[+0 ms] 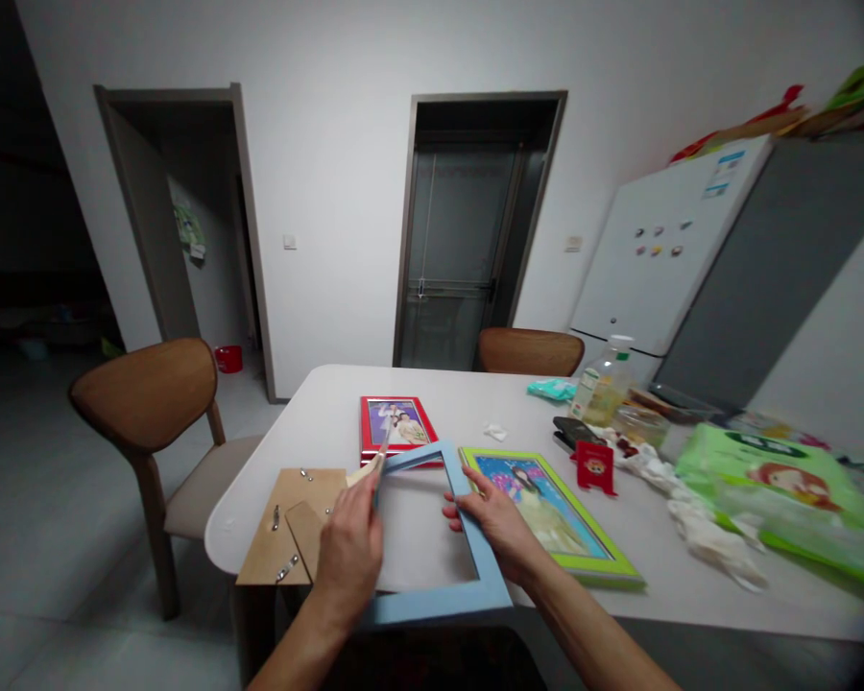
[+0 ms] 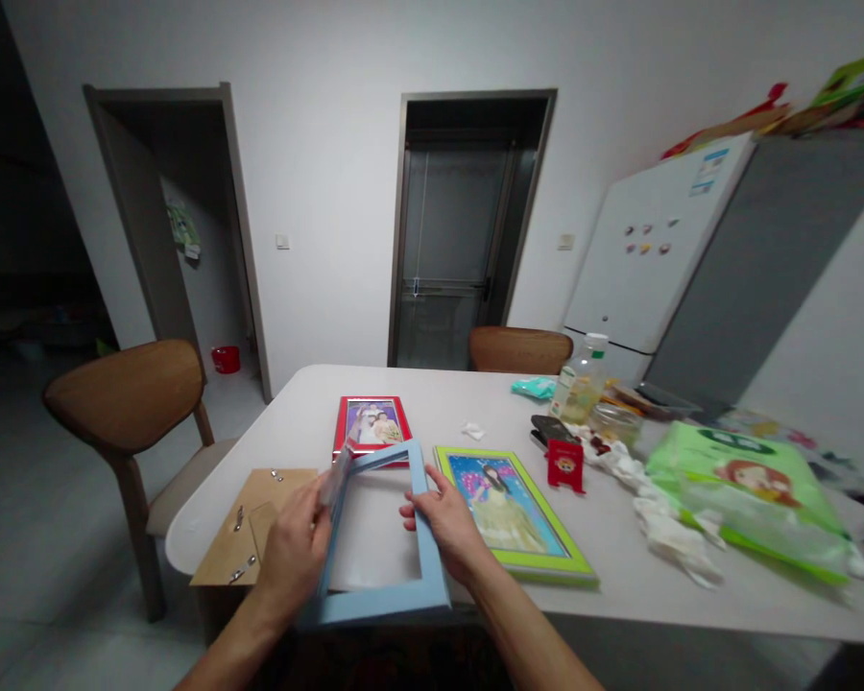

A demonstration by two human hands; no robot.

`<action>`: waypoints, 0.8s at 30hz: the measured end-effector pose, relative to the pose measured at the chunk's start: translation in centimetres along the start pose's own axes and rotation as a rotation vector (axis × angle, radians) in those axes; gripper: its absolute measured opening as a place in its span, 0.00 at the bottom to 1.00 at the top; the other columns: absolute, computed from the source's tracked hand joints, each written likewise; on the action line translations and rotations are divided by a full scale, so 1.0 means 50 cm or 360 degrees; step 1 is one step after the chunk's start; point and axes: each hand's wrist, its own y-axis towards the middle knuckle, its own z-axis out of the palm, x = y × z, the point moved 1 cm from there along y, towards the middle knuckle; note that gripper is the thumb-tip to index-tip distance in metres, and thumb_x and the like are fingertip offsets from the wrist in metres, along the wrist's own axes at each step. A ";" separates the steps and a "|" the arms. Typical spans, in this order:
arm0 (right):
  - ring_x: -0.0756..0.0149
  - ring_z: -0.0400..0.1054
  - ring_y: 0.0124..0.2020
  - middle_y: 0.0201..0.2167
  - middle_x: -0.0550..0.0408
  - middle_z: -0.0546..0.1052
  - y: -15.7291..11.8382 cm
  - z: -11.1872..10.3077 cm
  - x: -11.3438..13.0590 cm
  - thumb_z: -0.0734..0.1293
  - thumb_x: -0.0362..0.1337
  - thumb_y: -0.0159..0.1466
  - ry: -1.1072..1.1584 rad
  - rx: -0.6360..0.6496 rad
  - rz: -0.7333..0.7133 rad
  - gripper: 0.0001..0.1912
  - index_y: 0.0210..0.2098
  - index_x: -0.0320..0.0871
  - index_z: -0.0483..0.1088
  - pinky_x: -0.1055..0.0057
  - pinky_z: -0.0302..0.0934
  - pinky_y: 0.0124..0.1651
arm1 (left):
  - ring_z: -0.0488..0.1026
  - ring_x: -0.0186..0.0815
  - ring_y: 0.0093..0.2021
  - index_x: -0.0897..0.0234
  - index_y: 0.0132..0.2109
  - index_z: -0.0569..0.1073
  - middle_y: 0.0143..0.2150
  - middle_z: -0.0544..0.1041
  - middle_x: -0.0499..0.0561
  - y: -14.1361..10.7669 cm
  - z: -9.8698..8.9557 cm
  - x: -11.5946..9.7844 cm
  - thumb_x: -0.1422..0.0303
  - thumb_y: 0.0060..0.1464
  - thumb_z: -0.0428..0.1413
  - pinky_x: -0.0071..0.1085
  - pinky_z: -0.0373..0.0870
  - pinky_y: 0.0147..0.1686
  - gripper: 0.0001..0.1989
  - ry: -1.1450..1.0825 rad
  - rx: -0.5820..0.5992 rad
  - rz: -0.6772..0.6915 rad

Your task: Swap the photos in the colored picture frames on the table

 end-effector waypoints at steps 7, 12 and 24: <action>0.61 0.67 0.39 0.41 0.41 0.71 0.047 -0.053 -0.066 0.57 0.28 0.49 -0.1568 -0.0195 -0.0387 0.27 0.51 0.32 0.59 0.67 0.57 0.45 | 0.70 0.41 0.43 0.65 0.41 0.67 0.41 0.74 0.52 0.014 -0.077 0.099 0.72 0.45 0.50 0.37 0.65 0.43 0.13 -0.1087 -0.0561 -0.0788; 0.55 0.61 0.47 0.44 0.38 0.69 0.039 -0.028 -0.061 0.59 0.33 0.51 -0.1832 -0.0121 -0.0703 0.21 0.44 0.31 0.66 0.63 0.50 0.52 | 0.69 0.37 0.45 0.63 0.40 0.69 0.41 0.74 0.49 -0.002 -0.057 0.067 0.77 0.40 0.55 0.32 0.63 0.47 0.16 -0.1769 -0.0658 -0.0892; 0.65 0.68 0.37 0.43 0.50 0.70 -0.047 0.117 -0.027 0.61 0.45 0.55 0.0519 0.0613 -0.0068 0.25 0.50 0.45 0.56 0.67 0.61 0.39 | 0.69 0.37 0.44 0.63 0.45 0.66 0.43 0.74 0.50 -0.018 -0.014 -0.016 0.76 0.39 0.57 0.29 0.66 0.43 0.21 -0.2027 -0.0436 -0.0826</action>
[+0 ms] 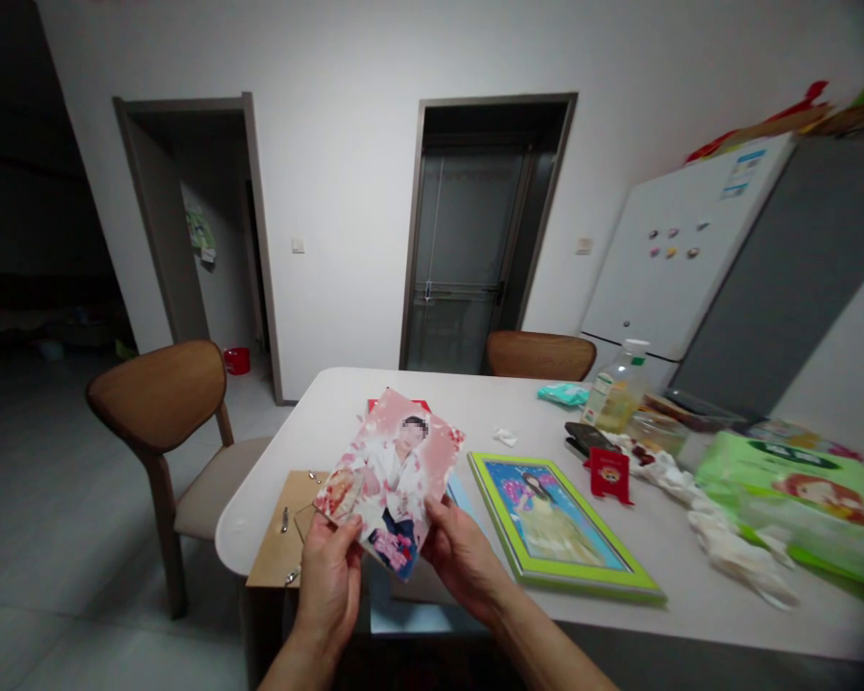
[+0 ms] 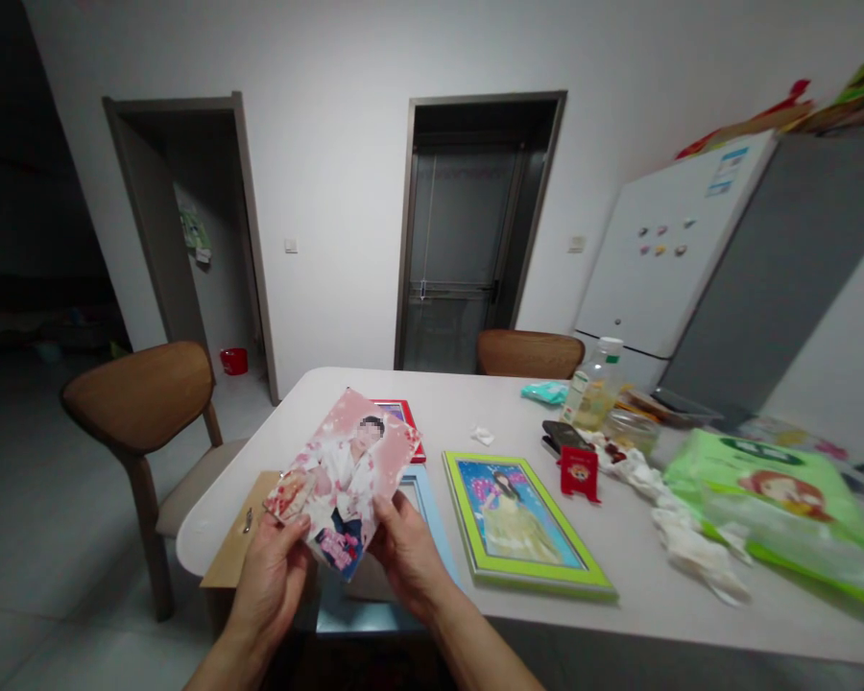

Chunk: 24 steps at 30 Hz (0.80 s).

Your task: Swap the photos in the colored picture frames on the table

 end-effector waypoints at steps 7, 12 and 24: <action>0.62 0.63 0.46 0.46 0.52 0.70 0.023 -0.077 0.029 0.63 0.38 0.51 -0.0438 -0.0404 -0.0489 0.24 0.48 0.44 0.59 0.65 0.57 0.48 | 0.73 0.38 0.36 0.64 0.43 0.63 0.38 0.74 0.52 0.009 -0.036 0.019 0.72 0.39 0.59 0.30 0.68 0.34 0.21 0.0326 0.0095 -0.0228; 0.62 0.65 0.43 0.42 0.50 0.71 0.010 -0.065 0.052 0.62 0.39 0.53 -0.0672 -0.0335 -0.0568 0.20 0.45 0.42 0.60 0.63 0.58 0.46 | 0.73 0.37 0.33 0.66 0.41 0.64 0.32 0.75 0.50 0.038 -0.023 -0.003 0.71 0.39 0.58 0.31 0.68 0.33 0.18 0.0737 0.0393 -0.0137; 0.59 0.66 0.37 0.34 0.48 0.74 0.002 -0.067 0.008 0.65 0.45 0.50 -0.0717 -0.0203 -0.0409 0.20 0.38 0.39 0.66 0.63 0.60 0.41 | 0.71 0.37 0.34 0.66 0.39 0.70 0.33 0.75 0.49 0.057 -0.060 0.026 0.72 0.43 0.54 0.29 0.66 0.36 0.12 0.1073 0.0515 0.0042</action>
